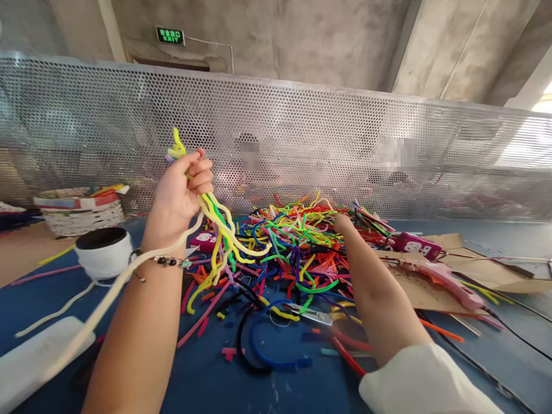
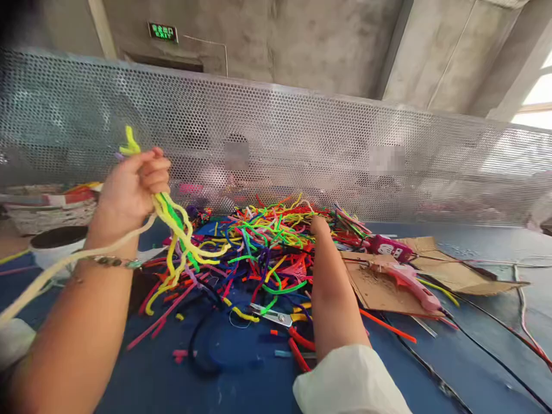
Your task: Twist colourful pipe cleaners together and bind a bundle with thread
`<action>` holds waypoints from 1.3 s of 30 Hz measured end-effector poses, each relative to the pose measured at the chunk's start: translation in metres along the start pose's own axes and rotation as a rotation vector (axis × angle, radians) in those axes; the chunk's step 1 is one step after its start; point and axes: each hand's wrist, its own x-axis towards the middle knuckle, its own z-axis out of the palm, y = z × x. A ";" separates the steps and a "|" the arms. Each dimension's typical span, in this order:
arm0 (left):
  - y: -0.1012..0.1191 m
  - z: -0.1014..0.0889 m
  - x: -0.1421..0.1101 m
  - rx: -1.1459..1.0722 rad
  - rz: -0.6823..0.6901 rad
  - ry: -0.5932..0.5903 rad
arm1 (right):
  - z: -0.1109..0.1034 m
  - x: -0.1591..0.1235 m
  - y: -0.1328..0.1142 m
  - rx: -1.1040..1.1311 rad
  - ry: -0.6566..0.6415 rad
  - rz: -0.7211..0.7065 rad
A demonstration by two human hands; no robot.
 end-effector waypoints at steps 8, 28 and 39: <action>-0.003 0.007 0.001 -0.006 -0.012 0.021 | 0.014 0.016 0.003 0.348 0.032 0.268; -0.013 0.007 0.005 0.068 -0.070 -0.050 | -0.045 0.045 -0.072 1.130 0.320 0.063; -0.041 0.005 0.011 0.267 -0.109 -0.157 | -0.065 -0.082 -0.149 0.766 -0.379 -0.547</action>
